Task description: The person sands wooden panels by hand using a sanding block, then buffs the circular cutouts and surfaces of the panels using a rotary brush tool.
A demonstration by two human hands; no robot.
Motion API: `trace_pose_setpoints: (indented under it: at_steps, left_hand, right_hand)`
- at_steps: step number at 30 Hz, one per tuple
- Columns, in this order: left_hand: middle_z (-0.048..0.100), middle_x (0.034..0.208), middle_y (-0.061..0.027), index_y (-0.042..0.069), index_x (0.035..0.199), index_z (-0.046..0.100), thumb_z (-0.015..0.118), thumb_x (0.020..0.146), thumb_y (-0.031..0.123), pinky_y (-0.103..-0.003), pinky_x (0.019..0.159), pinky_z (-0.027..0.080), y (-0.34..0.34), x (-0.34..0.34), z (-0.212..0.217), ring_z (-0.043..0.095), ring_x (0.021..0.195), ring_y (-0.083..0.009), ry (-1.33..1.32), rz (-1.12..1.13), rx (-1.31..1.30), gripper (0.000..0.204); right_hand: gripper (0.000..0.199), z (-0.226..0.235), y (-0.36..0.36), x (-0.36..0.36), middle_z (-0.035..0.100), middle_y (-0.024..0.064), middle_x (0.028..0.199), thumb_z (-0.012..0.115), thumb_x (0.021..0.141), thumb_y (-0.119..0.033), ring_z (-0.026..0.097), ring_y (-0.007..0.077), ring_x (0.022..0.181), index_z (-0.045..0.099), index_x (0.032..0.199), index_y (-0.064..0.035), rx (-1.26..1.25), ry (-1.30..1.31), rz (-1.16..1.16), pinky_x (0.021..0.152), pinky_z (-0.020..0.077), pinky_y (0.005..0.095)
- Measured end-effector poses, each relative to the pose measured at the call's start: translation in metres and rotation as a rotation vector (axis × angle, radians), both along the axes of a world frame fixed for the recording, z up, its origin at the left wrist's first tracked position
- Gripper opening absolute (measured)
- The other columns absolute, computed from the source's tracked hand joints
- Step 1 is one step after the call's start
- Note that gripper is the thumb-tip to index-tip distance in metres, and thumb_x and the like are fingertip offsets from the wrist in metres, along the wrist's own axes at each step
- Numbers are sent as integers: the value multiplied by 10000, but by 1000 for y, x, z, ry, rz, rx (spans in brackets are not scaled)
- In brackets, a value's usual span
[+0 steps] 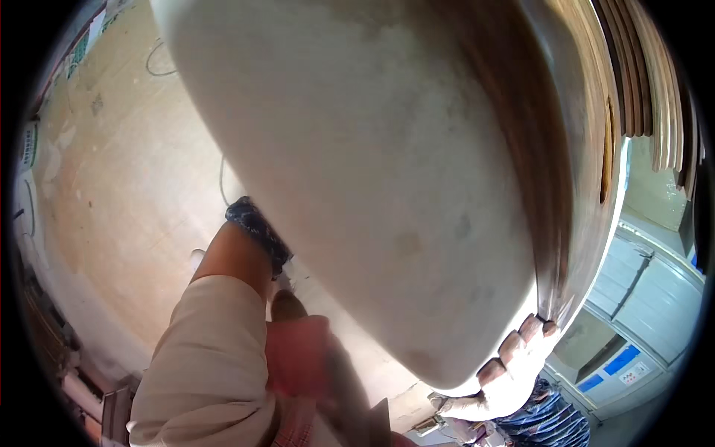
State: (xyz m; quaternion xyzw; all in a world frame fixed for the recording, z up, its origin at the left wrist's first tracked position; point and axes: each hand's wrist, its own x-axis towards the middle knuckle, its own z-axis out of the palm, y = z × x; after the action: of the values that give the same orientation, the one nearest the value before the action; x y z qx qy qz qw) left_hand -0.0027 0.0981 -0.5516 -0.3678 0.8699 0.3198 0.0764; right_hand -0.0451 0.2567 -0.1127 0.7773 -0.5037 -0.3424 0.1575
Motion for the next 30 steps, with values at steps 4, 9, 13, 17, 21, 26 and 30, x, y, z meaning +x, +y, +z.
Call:
trace_pose_setpoints:
  at_steps: [4, 9, 13, 17, 21, 26, 30]
  left_hand:
    - [692, 1028, -163, 48, 1123, 682, 702, 755, 293, -433, 874, 524, 23, 20, 17, 657, 999, -339, -6, -44, 30, 443]
    - [699, 1018, -169, 42, 1114, 690, 720, 739, 313, -431, 863, 533, 30, 35, 11, 665, 996, -341, -30, -23, 39, 463]
    - [705, 1009, -173, 38, 1106, 697, 734, 726, 329, -429, 854, 540, 18, 34, 16, 672, 993, -343, -72, -33, 35, 480]
    - [710, 1001, -178, 34, 1099, 704, 748, 713, 345, -427, 845, 547, 37, 39, 38, 679, 990, -344, -196, -133, 104, 498]
    - [716, 992, -183, 30, 1091, 711, 762, 700, 361, -426, 836, 553, 57, 100, 75, 686, 987, -346, -431, -286, 212, 516]
    - [724, 981, -189, 24, 1082, 720, 780, 683, 381, -424, 825, 562, 112, 199, 145, 695, 983, -348, -637, -415, 468, 539]
    - [716, 796, -159, -5, 902, 723, 786, 699, 367, -400, 698, 569, 126, 294, 248, 715, 825, -321, -425, -466, 542, 429]
  right_hand:
    - [536, -3, 2, -12, 478, 59, 919, 491, 871, -671, 465, 279, 857, 579, 937, -147, 124, -758, -290, 844, 328, 491]
    - [566, -10, 13, -11, 480, 95, 977, 515, 859, -693, 478, 319, 928, 574, 930, -134, 126, -759, -300, 922, 322, 590]
    - [624, -5, 12, -13, 488, 147, 1007, 512, 858, -721, 494, 357, 970, 522, 850, -98, 73, -791, -305, 1029, 232, 699]
    - [655, 10, -6, -23, 503, 160, 974, 498, 856, -718, 503, 355, 915, 527, 840, -64, 38, -782, -266, 975, 311, 603]
    - [643, 1, 12, -24, 562, 207, 1290, 587, 879, -604, 516, 426, 1178, 621, 1123, -11, -103, -875, -146, 958, 380, 547]
    - [652, 22, 21, -28, 553, 205, 1364, 720, 768, -502, 479, 426, 1312, 626, 1194, -18, -76, -907, -198, 1067, 353, 575]
    - [624, 12, 13, -24, 529, 203, 1390, 778, 681, -344, 437, 442, 1344, 637, 1197, -23, -83, -975, -235, 1095, 349, 563]
